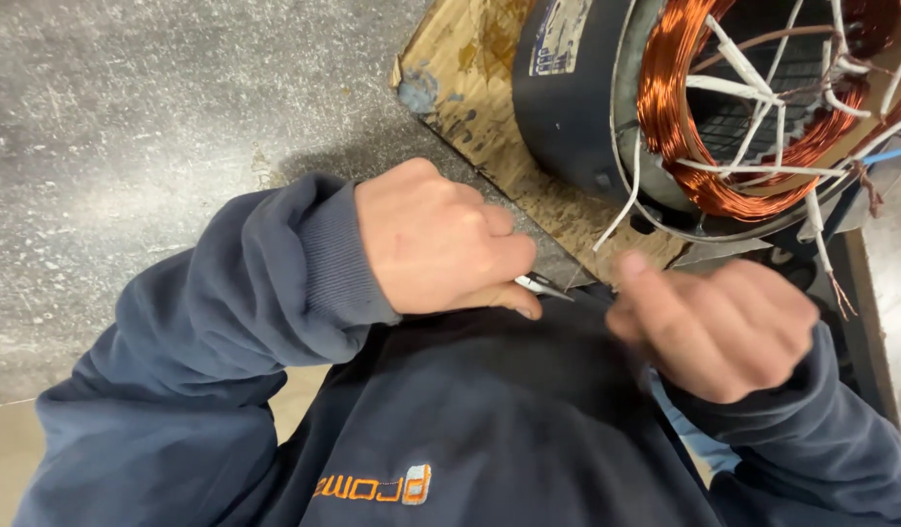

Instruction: The person strips white insulation from the lead wires of a copper-wound motor stator using a utility knife, then twists the exposed copper strands together by hand and uses pliers to help connect the leads. They work through several wires one at a time on the workbench.

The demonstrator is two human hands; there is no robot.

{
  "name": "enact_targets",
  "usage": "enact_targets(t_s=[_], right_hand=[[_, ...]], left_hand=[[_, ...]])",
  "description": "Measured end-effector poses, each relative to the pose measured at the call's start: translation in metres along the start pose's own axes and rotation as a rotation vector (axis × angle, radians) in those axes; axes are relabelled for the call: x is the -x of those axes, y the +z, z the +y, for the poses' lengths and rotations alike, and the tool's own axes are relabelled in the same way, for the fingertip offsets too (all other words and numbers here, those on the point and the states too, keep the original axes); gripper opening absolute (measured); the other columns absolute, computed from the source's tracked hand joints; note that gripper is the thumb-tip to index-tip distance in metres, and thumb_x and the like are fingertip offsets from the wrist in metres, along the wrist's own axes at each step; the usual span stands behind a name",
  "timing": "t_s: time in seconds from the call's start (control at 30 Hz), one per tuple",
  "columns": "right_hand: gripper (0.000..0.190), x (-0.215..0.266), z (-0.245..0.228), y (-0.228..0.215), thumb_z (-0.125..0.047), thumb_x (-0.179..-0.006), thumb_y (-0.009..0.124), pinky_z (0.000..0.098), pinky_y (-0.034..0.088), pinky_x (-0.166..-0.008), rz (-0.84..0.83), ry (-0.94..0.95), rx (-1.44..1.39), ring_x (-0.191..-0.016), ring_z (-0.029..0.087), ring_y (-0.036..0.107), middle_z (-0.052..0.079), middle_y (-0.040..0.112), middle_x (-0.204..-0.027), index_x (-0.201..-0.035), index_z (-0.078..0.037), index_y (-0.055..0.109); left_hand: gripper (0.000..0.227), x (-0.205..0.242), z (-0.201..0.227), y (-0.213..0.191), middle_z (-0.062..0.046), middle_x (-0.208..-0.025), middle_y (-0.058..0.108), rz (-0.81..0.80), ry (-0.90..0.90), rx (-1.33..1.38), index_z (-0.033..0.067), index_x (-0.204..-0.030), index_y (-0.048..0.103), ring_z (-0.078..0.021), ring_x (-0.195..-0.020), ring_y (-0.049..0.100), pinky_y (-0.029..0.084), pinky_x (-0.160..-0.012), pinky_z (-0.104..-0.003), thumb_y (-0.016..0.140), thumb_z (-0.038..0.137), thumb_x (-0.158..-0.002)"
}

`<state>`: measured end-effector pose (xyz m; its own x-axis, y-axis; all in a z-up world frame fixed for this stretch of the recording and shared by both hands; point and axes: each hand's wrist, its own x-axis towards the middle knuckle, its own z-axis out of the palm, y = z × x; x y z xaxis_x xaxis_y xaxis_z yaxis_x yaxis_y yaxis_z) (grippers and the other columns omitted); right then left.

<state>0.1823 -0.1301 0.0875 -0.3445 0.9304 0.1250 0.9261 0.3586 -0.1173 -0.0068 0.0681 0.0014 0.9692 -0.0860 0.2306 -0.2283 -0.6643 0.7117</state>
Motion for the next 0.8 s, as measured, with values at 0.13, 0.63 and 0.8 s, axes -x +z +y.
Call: enact_targets(t_s=[0.13,0.63,0.8], right_hand=[[0.035,0.004,-0.001,0.005,-0.004,-0.085,0.079,0.0323,0.044,-0.053,0.046,0.006,-0.008,-0.056,0.020,0.055,0.007,0.066,-0.075,-0.117,0.007,0.069],[0.024,0.062,-0.049,0.082,-0.029,-0.105,0.059,0.0317,0.043,-0.064,0.525,0.847,-1.969,-0.063,0.017,0.050,0.032,0.064,-0.121,-0.105,-0.006,0.053],[0.025,0.057,-0.040,0.076,-0.029,-0.105,0.064,0.0300,0.043,-0.061,0.547,0.696,-2.203,-0.059,0.017,0.052,0.031,0.062,-0.126,-0.107,-0.005,0.057]], left_hand=[[0.045,0.003,0.003,-0.003,-0.004,-0.066,0.064,0.028,0.003,-0.057,0.0119,-0.076,0.063,-0.0280,-0.061,0.068,0.048,-0.045,-0.042,0.065,0.054,-0.092],[0.046,0.000,0.006,-0.012,-0.003,-0.064,0.056,0.028,0.040,-0.006,0.0113,-0.073,0.057,-0.0253,-0.060,0.063,0.046,-0.046,-0.040,0.073,0.051,-0.091],[0.043,-0.001,0.007,-0.015,-0.002,-0.064,0.056,0.009,0.038,-0.021,0.0112,-0.075,0.058,-0.0250,-0.061,0.064,0.047,-0.048,-0.040,0.075,0.048,-0.089]])
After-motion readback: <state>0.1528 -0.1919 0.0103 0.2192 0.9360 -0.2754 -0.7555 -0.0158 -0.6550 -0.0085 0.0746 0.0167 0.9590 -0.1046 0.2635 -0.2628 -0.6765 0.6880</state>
